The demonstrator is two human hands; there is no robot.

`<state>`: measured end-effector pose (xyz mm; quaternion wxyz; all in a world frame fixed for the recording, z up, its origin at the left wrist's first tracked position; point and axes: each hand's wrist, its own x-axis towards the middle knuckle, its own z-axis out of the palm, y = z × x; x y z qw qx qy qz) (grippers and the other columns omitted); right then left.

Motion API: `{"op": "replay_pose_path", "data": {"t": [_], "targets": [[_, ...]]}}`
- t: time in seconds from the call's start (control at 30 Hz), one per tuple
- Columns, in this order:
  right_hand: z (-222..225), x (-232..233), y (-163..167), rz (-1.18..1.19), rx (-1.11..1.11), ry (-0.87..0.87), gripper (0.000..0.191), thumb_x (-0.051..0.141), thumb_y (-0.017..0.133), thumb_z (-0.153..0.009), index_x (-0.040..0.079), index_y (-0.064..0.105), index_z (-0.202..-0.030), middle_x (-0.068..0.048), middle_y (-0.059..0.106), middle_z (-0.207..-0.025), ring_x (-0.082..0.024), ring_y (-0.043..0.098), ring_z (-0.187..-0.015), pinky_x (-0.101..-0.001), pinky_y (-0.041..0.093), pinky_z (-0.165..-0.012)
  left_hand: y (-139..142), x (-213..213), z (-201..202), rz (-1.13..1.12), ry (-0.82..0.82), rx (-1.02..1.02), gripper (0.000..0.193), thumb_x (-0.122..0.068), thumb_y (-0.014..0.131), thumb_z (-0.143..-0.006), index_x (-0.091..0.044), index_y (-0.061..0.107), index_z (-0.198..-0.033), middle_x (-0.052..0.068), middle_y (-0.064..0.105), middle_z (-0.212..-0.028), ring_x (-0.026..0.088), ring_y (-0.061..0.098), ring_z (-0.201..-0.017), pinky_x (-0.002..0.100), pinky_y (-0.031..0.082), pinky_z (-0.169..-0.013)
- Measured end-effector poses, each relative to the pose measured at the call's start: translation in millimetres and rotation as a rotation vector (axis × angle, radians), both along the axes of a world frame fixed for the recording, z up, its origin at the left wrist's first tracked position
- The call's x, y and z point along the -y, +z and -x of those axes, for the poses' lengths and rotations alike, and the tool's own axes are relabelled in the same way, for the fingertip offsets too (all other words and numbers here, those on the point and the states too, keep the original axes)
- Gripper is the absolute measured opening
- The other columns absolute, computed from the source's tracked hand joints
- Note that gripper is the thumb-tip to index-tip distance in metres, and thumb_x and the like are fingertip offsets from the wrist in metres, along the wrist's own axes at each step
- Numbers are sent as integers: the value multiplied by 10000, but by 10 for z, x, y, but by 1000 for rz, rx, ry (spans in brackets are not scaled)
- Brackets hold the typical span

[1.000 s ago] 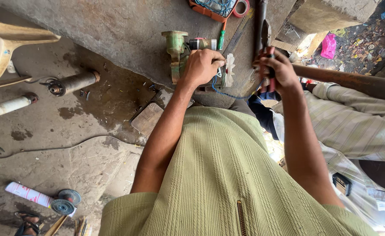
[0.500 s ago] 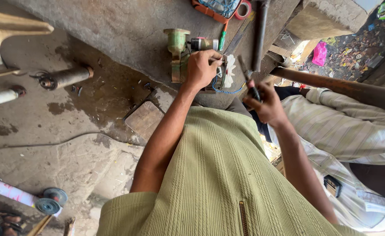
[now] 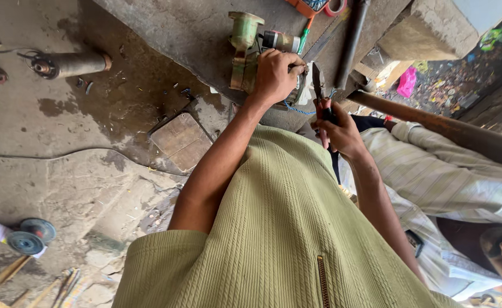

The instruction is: The person repairs an electrical motor by stripping wires with pliers, connecting them to terminals, and tightening screws with a screwdriver. They also handle a small container and a power strip during the process.

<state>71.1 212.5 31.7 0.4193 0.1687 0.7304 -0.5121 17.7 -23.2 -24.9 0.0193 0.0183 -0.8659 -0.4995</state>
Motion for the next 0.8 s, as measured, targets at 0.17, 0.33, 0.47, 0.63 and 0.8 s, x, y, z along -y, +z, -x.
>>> {"op": "replay_pose_path", "data": {"t": [0.17, 0.33, 0.47, 0.63, 0.8], "targets": [[-36, -17, 59, 175, -90, 79, 293, -5, 601, -983, 44, 510, -1258, -92, 648, -1031, -117, 692, -928, -257, 597, -749, -36, -47, 3, 9, 40, 18, 60, -186, 791, -862, -129, 798, -844, 44, 742, -765, 239, 659, -779, 432, 407, -965], [-105, -30, 44, 139, -79, 75, 304, 5, 629, -996, 44, 474, -1255, -78, 603, -963, -106, 550, -667, -248, 445, -521, -36, -60, 13, 4, 33, 39, 75, -196, 775, -882, -133, 800, -848, 51, 743, -773, 239, 655, -787, 430, 404, -955], [-52, 37, -14, 185, -86, 15, 352, 8, 620, -993, 65, 456, -1299, -80, 611, -948, -109, 535, -613, -243, 433, -527, -27, -60, 10, 13, 7, 71, 74, -201, 772, -880, -134, 804, -874, 62, 752, -793, 234, 670, -811, 441, 390, -999], [98, 116, -29, 167, -106, 34, 275, 26, 624, -1018, 29, 457, -1236, -83, 634, -963, -95, 624, -709, -266, 495, -541, -16, -64, -10, 17, -3, 2, 78, -183, 779, -869, -128, 797, -921, 53, 785, -901, 235, 685, -878, 457, 376, -1028], [180, 107, -10, 161, -137, 76, 252, 58, 631, -995, 57, 491, -1204, -73, 592, -898, -105, 604, -618, -252, 511, -518, -3, -76, 5, 40, -29, 27, 100, -148, 788, -845, -151, 803, -944, 49, 794, -961, 214, 677, -873, 477, 356, -1032]]}}
